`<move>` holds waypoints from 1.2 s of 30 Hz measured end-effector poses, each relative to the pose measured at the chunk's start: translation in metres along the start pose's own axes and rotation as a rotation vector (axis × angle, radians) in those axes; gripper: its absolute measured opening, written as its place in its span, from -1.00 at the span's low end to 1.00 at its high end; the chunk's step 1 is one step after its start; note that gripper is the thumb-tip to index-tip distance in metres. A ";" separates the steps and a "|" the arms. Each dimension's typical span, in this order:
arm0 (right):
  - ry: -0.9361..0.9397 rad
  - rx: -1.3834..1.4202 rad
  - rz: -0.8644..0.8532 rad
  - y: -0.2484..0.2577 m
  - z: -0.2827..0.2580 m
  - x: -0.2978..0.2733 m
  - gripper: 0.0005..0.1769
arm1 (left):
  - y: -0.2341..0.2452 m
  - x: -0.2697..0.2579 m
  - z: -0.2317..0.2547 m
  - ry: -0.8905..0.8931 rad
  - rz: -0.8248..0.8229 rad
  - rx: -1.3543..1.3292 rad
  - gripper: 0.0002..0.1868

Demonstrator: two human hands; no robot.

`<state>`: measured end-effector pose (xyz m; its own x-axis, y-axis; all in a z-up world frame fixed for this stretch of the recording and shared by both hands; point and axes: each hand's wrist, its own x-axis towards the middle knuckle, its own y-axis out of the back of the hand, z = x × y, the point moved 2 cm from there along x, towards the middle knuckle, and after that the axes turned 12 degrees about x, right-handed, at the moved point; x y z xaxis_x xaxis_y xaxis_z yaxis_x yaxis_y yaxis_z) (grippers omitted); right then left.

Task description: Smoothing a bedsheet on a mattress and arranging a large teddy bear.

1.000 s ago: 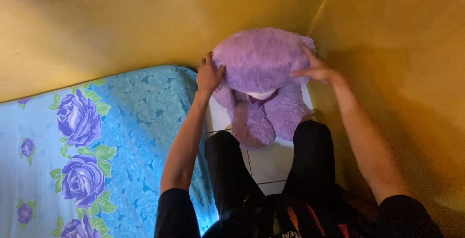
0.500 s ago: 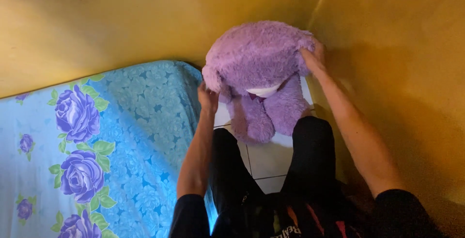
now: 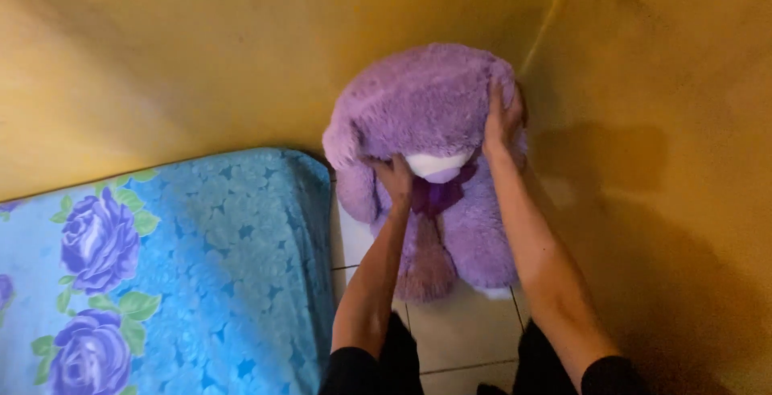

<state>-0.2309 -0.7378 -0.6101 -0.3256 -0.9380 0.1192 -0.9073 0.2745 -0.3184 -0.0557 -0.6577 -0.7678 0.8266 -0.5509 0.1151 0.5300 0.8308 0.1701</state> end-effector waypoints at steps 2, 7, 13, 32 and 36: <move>-0.046 -0.024 -0.079 0.004 0.019 0.013 -0.33 | 0.004 -0.007 0.050 0.039 0.092 0.009 -0.13; 0.059 0.140 -0.190 0.024 0.030 -0.001 -0.24 | -0.019 0.029 -0.037 0.129 0.174 0.039 -0.23; -0.259 0.190 -0.278 0.035 0.019 -0.027 0.11 | 0.063 0.017 0.051 0.025 -0.202 0.162 0.01; 0.262 0.015 -0.519 0.007 -0.023 -0.036 -0.15 | 0.140 0.029 0.125 0.146 -0.171 0.105 -0.25; 0.121 -0.121 -0.575 0.008 0.023 -0.028 -0.08 | 0.122 0.043 0.061 -0.067 -0.162 0.107 -0.66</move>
<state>-0.2224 -0.7141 -0.6378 0.2052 -0.9143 0.3493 -0.9684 -0.2413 -0.0628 0.0331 -0.5850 -0.6820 0.7156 -0.6839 0.1419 0.6292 0.7194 0.2940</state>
